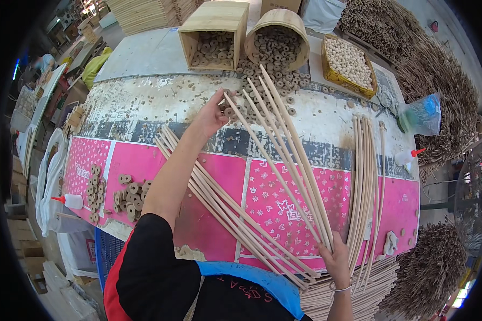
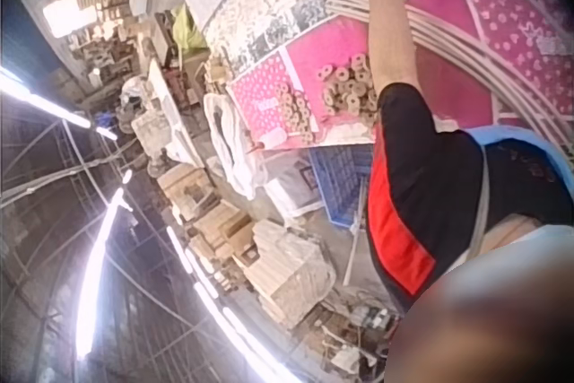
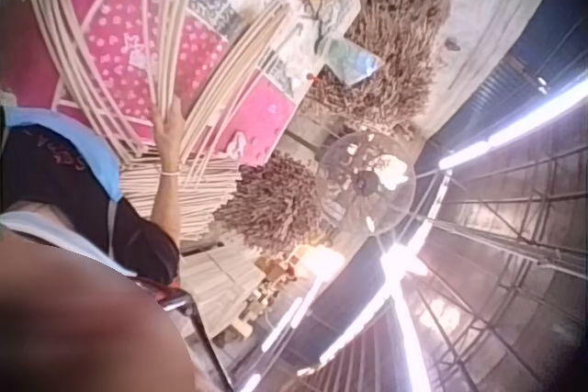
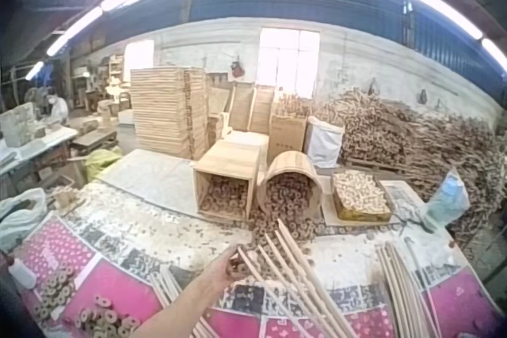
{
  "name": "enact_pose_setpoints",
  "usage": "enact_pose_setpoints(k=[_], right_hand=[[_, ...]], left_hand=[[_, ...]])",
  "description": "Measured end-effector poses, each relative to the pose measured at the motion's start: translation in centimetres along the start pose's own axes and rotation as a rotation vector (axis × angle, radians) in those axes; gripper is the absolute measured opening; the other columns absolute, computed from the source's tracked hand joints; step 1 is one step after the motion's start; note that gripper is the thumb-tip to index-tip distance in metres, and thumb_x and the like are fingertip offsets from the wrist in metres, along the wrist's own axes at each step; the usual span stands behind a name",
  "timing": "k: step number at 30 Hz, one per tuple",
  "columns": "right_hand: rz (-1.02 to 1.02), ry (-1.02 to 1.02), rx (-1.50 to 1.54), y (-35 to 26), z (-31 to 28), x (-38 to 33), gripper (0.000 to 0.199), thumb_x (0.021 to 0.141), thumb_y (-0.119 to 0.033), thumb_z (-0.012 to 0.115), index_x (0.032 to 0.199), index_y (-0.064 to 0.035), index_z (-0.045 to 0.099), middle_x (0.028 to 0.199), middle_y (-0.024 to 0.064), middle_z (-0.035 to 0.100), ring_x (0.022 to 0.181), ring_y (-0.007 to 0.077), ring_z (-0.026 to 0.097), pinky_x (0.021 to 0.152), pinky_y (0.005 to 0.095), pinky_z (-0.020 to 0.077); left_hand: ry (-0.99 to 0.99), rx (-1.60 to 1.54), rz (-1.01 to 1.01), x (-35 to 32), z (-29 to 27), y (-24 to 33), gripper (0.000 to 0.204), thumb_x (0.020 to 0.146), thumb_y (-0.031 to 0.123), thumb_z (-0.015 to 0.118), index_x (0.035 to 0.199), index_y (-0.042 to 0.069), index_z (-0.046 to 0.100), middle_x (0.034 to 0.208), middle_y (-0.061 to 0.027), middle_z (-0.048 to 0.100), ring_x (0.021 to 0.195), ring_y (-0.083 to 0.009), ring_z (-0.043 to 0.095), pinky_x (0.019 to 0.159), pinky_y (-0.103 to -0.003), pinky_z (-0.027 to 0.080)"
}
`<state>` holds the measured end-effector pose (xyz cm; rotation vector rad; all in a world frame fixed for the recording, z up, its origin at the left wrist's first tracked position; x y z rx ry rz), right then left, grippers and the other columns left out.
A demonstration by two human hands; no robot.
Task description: Slide wooden ring-shaped components onto long wooden dowels at a workbench.
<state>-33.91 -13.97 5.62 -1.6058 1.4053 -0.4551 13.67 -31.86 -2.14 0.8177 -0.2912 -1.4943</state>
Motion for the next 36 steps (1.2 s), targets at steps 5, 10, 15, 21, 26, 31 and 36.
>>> enact_pose_setpoints(k=[5,10,15,21,26,31,36], right_hand=[[0.022,0.004,0.013,0.6,0.0,-0.3,0.028,0.093,-0.005,0.064,0.119,0.0030,0.058,0.082,0.0109,0.071,0.072,0.0141,0.069,0.065,0.0274,0.0548],[-0.040,0.013,-0.084,0.0,0.0,0.0,0.029,0.092,-0.008,0.066,0.118,0.0019,0.058,0.079,0.0114,0.069,0.069,0.0156,0.067,0.061,0.0307,0.0519],[-0.184,0.064,-0.283,-4.1,1.2,2.0,0.029,0.093,-0.004,0.064,0.120,0.0026,0.057,0.080,0.0050,0.066,0.069,0.0128,0.062,0.060,0.0283,0.0485],[-0.220,-0.011,-0.089,-5.5,4.4,5.5,0.030,0.090,-0.006,0.067,0.117,0.0011,0.057,0.076,0.0131,0.066,0.064,0.0173,0.065,0.057,0.0331,0.0497],[-0.042,-0.062,0.215,-3.2,4.1,4.1,0.027,0.090,-0.005,0.066,0.116,0.0015,0.059,0.080,0.0052,0.068,0.068,0.0089,0.062,0.059,0.0264,0.0501],[-0.027,-0.134,0.165,-2.0,5.0,3.6,0.027,0.091,-0.005,0.066,0.116,0.0020,0.059,0.083,0.0040,0.067,0.070,0.0072,0.061,0.061,0.0248,0.0503],[0.042,-0.151,0.269,-2.1,4.4,2.2,0.033,0.091,-0.004,0.065,0.122,0.0017,0.057,0.086,0.0031,0.063,0.071,0.0089,0.061,0.062,0.0246,0.0493]], left_hand=[[0.093,0.105,0.036,-1.5,0.0,1.4,0.036,0.099,0.044,0.063,0.108,0.010,0.071,0.084,-0.0007,0.064,0.068,-0.0049,0.060,0.044,-0.018,0.030],[0.009,0.327,-0.004,-2.4,-0.4,1.9,0.035,0.098,0.043,0.065,0.107,0.010,0.069,0.081,0.0026,0.061,0.061,-0.0015,0.055,0.042,-0.016,0.026],[-0.055,0.628,-0.104,-5.4,1.6,-1.0,0.038,0.092,0.048,0.072,0.099,0.011,0.065,0.077,0.0068,0.056,0.061,0.0020,0.050,0.045,-0.014,0.026],[-0.177,0.255,-0.243,-8.5,1.4,-6.9,0.032,0.103,0.035,0.058,0.118,0.008,0.066,0.090,0.0024,0.062,0.067,-0.0024,0.056,0.045,-0.014,0.031],[-0.026,0.107,-0.118,-8.3,-3.2,-3.0,0.031,0.103,0.022,0.059,0.127,0.003,0.063,0.100,-0.0022,0.066,0.082,-0.0061,0.063,0.050,-0.015,0.041],[-0.054,0.054,-0.066,-7.8,-2.8,-3.1,0.030,0.101,0.012,0.059,0.129,0.002,0.061,0.100,-0.0038,0.068,0.087,-0.0089,0.066,0.058,-0.017,0.049],[-0.016,-0.023,-0.014,-6.8,-3.1,-2.4,0.031,0.101,0.007,0.056,0.131,0.000,0.058,0.105,-0.0063,0.069,0.088,-0.0116,0.068,0.062,-0.018,0.053]])
Point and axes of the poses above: each hand's wrist, its own x-axis towards the middle knuckle, its own z-axis out of the palm, y = z × x, the point moved 9 cm from there along x, towards the middle knuckle
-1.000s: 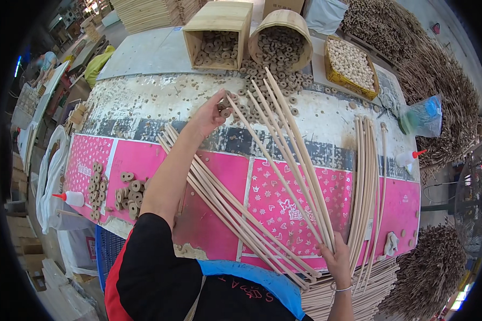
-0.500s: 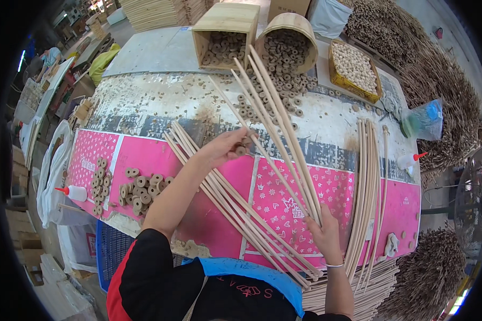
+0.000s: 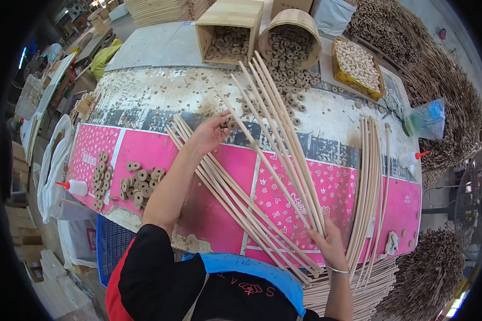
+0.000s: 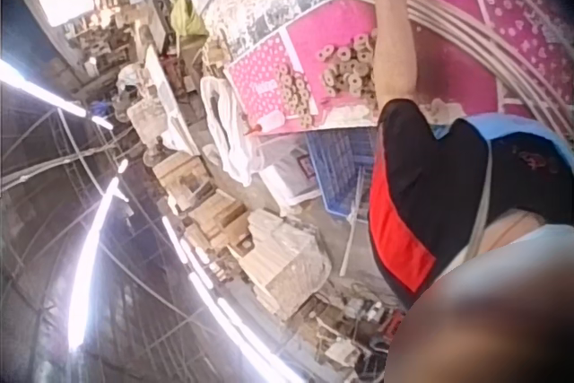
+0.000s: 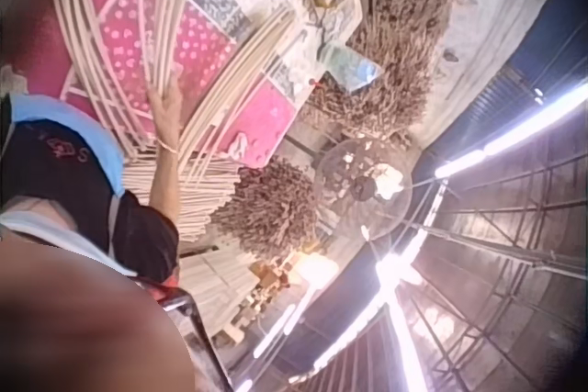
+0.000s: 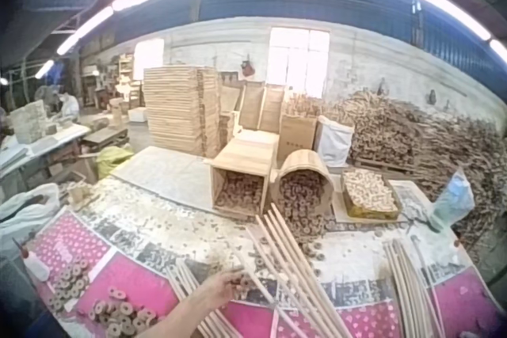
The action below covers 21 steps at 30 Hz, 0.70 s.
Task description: Slide wooden ring-shaped components onto long wooden dowels at a workbench.
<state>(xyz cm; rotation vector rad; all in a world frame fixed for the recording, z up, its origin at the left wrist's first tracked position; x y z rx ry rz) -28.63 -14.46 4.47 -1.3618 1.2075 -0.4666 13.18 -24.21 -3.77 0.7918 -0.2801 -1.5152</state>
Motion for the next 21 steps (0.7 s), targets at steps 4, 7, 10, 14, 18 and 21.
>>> enact_pose_setpoints(k=[4,7,10,14,18,21], right_hand=[[0.096,-0.100,0.063,1.7,-0.4,-2.4,0.033,0.090,-0.003,0.064,0.122,0.0022,0.056,0.088,0.0039,0.062,0.072,0.0116,0.063,0.064,0.0249,0.0503],[0.168,-0.168,0.072,2.0,0.3,-3.8,0.034,0.091,-0.002,0.064,0.123,0.0051,0.055,0.087,0.0059,0.066,0.072,0.0125,0.065,0.065,0.0259,0.0525],[0.197,-0.214,0.052,3.4,0.7,-4.5,0.035,0.093,-0.002,0.064,0.127,0.0044,0.053,0.090,0.0079,0.068,0.073,0.0132,0.066,0.066,0.0259,0.0530],[0.229,-0.249,0.110,4.1,1.6,-4.2,0.038,0.095,-0.002,0.062,0.132,0.0033,0.051,0.094,0.0102,0.070,0.075,0.0140,0.067,0.067,0.0266,0.0534],[0.215,-0.237,0.148,4.3,1.6,-4.0,0.040,0.096,-0.001,0.061,0.134,0.0027,0.050,0.095,0.0109,0.070,0.075,0.0143,0.067,0.067,0.0269,0.0536],[0.211,-0.246,0.158,4.5,1.5,-3.8,0.040,0.096,-0.001,0.061,0.134,0.0031,0.050,0.095,0.0113,0.070,0.075,0.0144,0.066,0.067,0.0272,0.0536]], left_hand=[[0.115,0.104,0.187,0.8,-4.0,3.1,0.033,0.101,0.004,0.054,0.134,0.000,0.055,0.112,-0.0099,0.069,0.091,-0.0147,0.069,0.063,-0.019,0.054],[0.208,0.199,0.388,-0.1,-3.6,5.3,0.032,0.100,0.005,0.057,0.133,0.000,0.056,0.111,-0.0106,0.069,0.089,-0.0133,0.068,0.068,-0.020,0.054],[0.197,0.272,0.477,0.2,-3.3,6.4,0.033,0.099,0.004,0.060,0.131,-0.001,0.056,0.110,-0.0111,0.070,0.086,-0.0152,0.068,0.075,-0.025,0.057],[0.285,0.291,0.479,-0.3,-1.8,6.5,0.031,0.098,0.002,0.059,0.128,-0.003,0.057,0.108,-0.0107,0.069,0.087,-0.0177,0.069,0.080,-0.029,0.058],[0.213,0.291,0.577,-1.5,-0.9,7.1,0.030,0.099,0.003,0.057,0.129,-0.001,0.058,0.108,-0.0090,0.069,0.091,-0.0164,0.068,0.082,-0.029,0.058],[0.167,0.380,0.616,-1.9,-0.9,7.3,0.030,0.101,0.005,0.055,0.131,0.001,0.057,0.116,-0.0097,0.068,0.101,-0.0176,0.068,0.089,-0.032,0.058]])
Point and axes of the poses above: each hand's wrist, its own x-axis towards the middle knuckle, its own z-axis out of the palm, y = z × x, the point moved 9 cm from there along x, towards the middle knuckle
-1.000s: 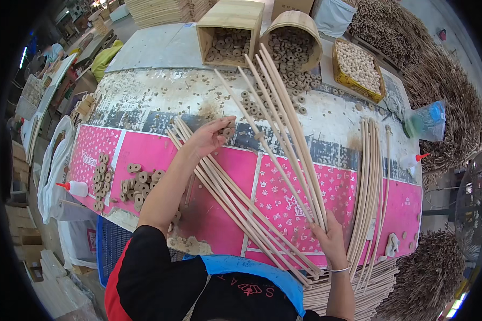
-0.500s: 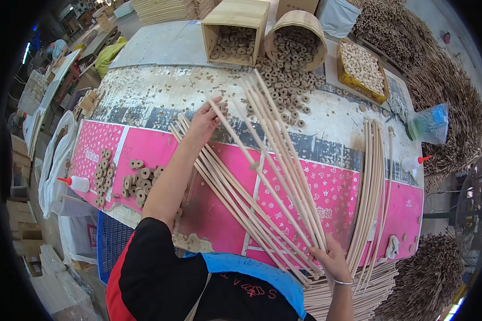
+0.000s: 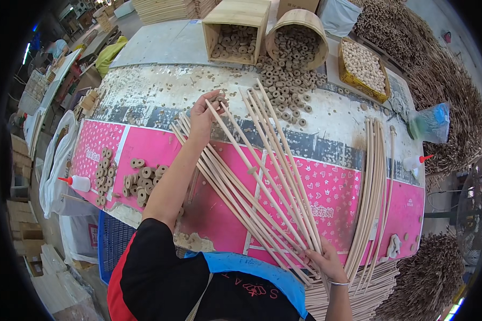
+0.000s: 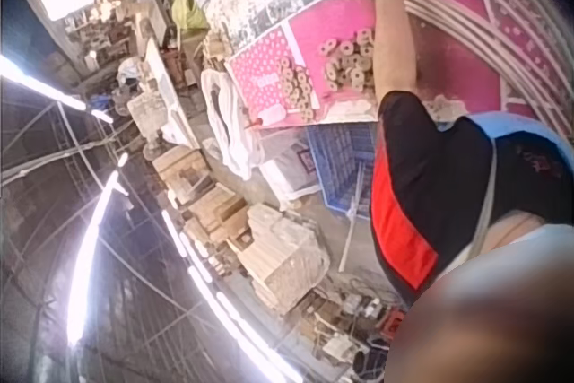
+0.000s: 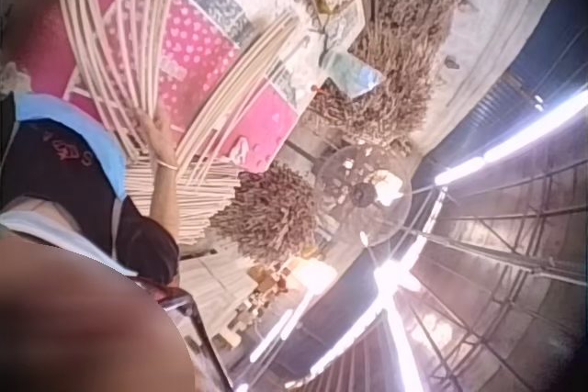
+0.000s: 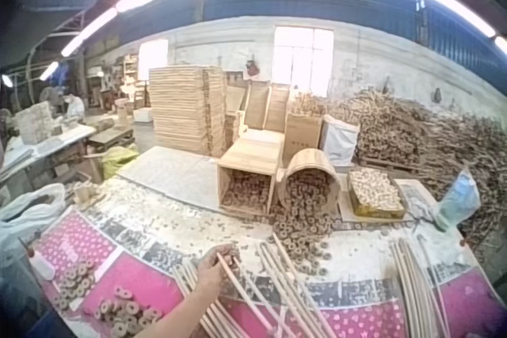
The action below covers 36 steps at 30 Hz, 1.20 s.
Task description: Slide wooden ring-shaped components onto long wooden dowels at a workbench.
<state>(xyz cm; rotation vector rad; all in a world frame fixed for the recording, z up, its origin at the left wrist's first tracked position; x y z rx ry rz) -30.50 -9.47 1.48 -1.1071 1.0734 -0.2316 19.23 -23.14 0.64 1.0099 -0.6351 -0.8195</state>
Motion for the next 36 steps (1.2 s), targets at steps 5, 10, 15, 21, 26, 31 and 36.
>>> enact_pose_setpoints(k=[5,10,15,21,26,31,36], right_hand=[[-0.013,-0.011,-0.018,-0.2,0.4,0.1,0.041,0.095,-0.001,0.061,0.134,0.0031,0.050,0.094,0.0109,0.070,0.075,0.0142,0.066,0.067,0.0271,0.0534],[-0.004,-0.009,-0.007,-0.1,0.6,0.4,0.041,0.095,-0.002,0.062,0.134,0.0031,0.051,0.093,0.0103,0.070,0.075,0.0132,0.066,0.067,0.0259,0.0529],[-0.020,0.006,-0.086,-0.6,0.8,0.1,0.042,0.095,-0.003,0.063,0.135,0.0026,0.051,0.094,0.0096,0.070,0.076,0.0121,0.066,0.067,0.0249,0.0526],[-0.012,0.036,-0.042,0.0,0.3,0.0,0.042,0.095,-0.003,0.062,0.135,0.0019,0.051,0.093,0.0096,0.071,0.075,0.0119,0.065,0.068,0.0248,0.0528],[-0.010,0.045,-0.016,-0.5,0.2,0.0,0.041,0.095,-0.002,0.063,0.134,0.0020,0.051,0.092,0.0097,0.071,0.075,0.0119,0.065,0.067,0.0257,0.0534],[-0.031,0.045,-0.113,-1.1,0.3,-0.1,0.041,0.094,-0.001,0.063,0.134,0.0024,0.051,0.091,0.0091,0.070,0.075,0.0114,0.064,0.067,0.0254,0.0534],[-0.018,0.039,-0.142,-1.1,0.6,-0.1,0.041,0.094,-0.001,0.063,0.133,0.0031,0.052,0.092,0.0085,0.070,0.081,0.0125,0.068,0.068,0.0246,0.0537]], left_hand=[[0.029,-0.124,0.024,-0.4,0.6,0.7,0.029,0.101,0.008,0.058,0.129,0.001,0.060,0.110,-0.0090,0.069,0.092,-0.0161,0.068,0.085,-0.030,0.059],[0.160,-0.211,-0.049,-0.3,-0.7,-0.7,0.031,0.101,0.010,0.060,0.130,-0.001,0.058,0.110,-0.0137,0.069,0.091,-0.0201,0.069,0.084,-0.033,0.060],[0.179,-0.376,-0.072,0.0,-1.5,-2.0,0.034,0.100,0.008,0.060,0.131,-0.005,0.053,0.108,-0.0174,0.068,0.093,-0.0246,0.069,0.085,-0.035,0.060],[0.144,-0.424,-0.148,0.3,-1.7,-3.1,0.034,0.102,0.012,0.059,0.132,-0.003,0.054,0.108,-0.0145,0.068,0.098,-0.0240,0.068,0.088,-0.034,0.059],[0.161,-0.355,-0.227,-0.1,-1.9,-3.7,0.034,0.101,0.014,0.060,0.132,0.000,0.057,0.111,-0.0113,0.069,0.099,-0.0185,0.069,0.089,-0.030,0.060],[0.087,-0.370,-0.199,0.6,-1.6,-3.2,0.036,0.101,0.016,0.061,0.135,0.002,0.057,0.116,-0.0105,0.068,0.101,-0.0168,0.067,0.090,-0.027,0.059],[0.087,-0.381,-0.222,0.4,-1.5,-3.4,0.034,0.100,0.016,0.063,0.130,0.002,0.059,0.113,-0.0103,0.069,0.097,-0.0157,0.068,0.086,-0.026,0.059]])
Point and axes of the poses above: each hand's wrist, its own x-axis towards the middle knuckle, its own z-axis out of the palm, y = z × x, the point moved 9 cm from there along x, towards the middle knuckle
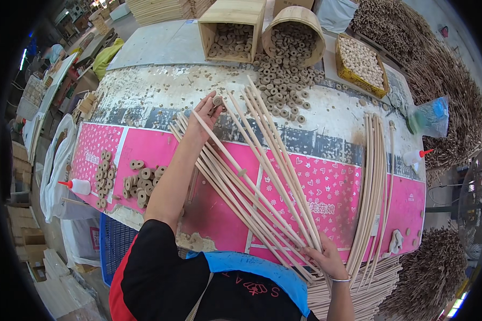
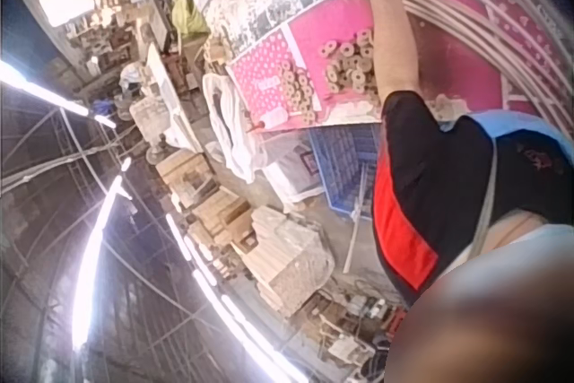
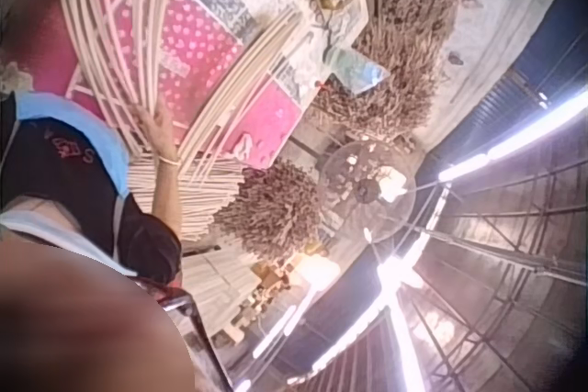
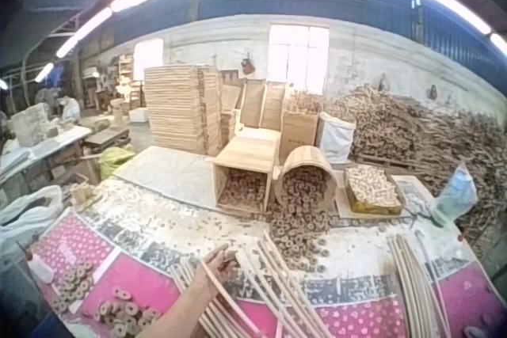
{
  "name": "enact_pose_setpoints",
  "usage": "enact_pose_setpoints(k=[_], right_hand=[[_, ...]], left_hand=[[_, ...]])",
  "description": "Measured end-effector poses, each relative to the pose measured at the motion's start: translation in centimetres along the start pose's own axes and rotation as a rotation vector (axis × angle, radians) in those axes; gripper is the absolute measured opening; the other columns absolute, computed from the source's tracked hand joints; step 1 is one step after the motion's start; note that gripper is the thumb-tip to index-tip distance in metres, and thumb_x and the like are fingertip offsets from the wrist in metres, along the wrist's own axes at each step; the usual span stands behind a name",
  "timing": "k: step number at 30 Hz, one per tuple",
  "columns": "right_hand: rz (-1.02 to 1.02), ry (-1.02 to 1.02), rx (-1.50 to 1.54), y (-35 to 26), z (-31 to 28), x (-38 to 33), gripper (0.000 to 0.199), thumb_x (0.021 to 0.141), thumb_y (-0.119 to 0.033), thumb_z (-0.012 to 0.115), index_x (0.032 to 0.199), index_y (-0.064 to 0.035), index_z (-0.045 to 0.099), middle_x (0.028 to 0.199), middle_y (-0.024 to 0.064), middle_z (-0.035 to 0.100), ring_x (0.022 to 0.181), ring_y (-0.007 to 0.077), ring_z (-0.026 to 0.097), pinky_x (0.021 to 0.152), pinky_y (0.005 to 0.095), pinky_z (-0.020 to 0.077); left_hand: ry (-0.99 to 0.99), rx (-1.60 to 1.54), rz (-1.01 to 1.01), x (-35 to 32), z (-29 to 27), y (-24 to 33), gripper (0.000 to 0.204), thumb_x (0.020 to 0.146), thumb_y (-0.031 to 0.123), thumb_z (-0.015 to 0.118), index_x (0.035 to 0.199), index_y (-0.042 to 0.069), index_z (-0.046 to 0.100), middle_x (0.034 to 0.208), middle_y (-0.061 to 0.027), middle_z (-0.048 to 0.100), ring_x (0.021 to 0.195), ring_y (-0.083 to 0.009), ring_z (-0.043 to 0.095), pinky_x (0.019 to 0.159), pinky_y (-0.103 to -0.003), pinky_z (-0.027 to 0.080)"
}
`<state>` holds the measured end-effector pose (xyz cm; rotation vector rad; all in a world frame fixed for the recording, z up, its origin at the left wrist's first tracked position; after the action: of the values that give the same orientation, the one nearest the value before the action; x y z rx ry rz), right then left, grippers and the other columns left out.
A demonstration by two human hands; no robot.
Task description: Slide wooden ring-shaped components onto long wooden dowels at a workbench.
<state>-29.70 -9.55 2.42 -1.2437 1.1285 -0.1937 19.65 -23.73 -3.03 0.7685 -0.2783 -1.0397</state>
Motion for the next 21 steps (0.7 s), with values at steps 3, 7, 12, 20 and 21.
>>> enact_pose_setpoints(k=[3,7,12,20,21], right_hand=[[-0.014,-0.010,0.005,0.0,0.1,-0.2,0.041,0.095,-0.001,0.063,0.134,0.0026,0.052,0.095,0.0095,0.071,0.084,0.0128,0.069,0.069,0.0248,0.0541],[0.032,-0.010,0.037,0.4,0.0,-0.5,0.041,0.095,-0.002,0.063,0.134,0.0023,0.052,0.096,0.0101,0.072,0.083,0.0127,0.069,0.068,0.0248,0.0542],[0.034,-0.024,0.056,1.0,0.0,-0.9,0.038,0.094,-0.003,0.065,0.130,0.0018,0.054,0.094,0.0094,0.072,0.078,0.0114,0.067,0.067,0.0240,0.0537],[0.065,-0.029,0.073,1.2,0.3,-0.7,0.038,0.094,-0.003,0.065,0.130,0.0013,0.056,0.093,0.0076,0.071,0.076,0.0103,0.066,0.067,0.0242,0.0543],[0.070,-0.026,0.074,1.1,0.2,-0.7,0.038,0.094,-0.003,0.065,0.130,0.0012,0.056,0.094,0.0075,0.071,0.076,0.0102,0.066,0.067,0.0242,0.0545]], left_hand=[[0.083,-0.051,-0.033,0.8,-1.5,-0.8,0.033,0.101,0.016,0.062,0.130,0.002,0.059,0.112,-0.0111,0.069,0.098,-0.0165,0.068,0.087,-0.026,0.060],[0.098,-0.120,-0.075,1.3,-2.5,-1.9,0.032,0.101,0.015,0.060,0.131,0.001,0.058,0.111,-0.0124,0.068,0.099,-0.0178,0.068,0.088,-0.027,0.061],[0.109,-0.066,-0.052,1.7,-2.8,-2.0,0.035,0.103,0.013,0.057,0.137,0.004,0.054,0.120,-0.0134,0.066,0.103,-0.0195,0.068,0.091,-0.026,0.060],[0.013,-0.037,-0.028,1.5,-1.5,-0.8,0.040,0.103,0.009,0.056,0.141,0.001,0.050,0.126,-0.0150,0.064,0.110,-0.0220,0.067,0.094,-0.029,0.058],[-0.021,-0.027,-0.011,1.4,-1.0,-0.7,0.040,0.102,0.009,0.056,0.141,0.000,0.050,0.127,-0.0149,0.064,0.111,-0.0221,0.067,0.095,-0.029,0.058]])
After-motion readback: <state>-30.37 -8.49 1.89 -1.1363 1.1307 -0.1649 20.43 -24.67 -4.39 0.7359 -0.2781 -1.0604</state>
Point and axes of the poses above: each hand's wrist, its own x-axis towards the middle knuckle, its own z-axis out of the palm, y = z × x, the point moved 9 cm from there along x, towards the middle knuckle
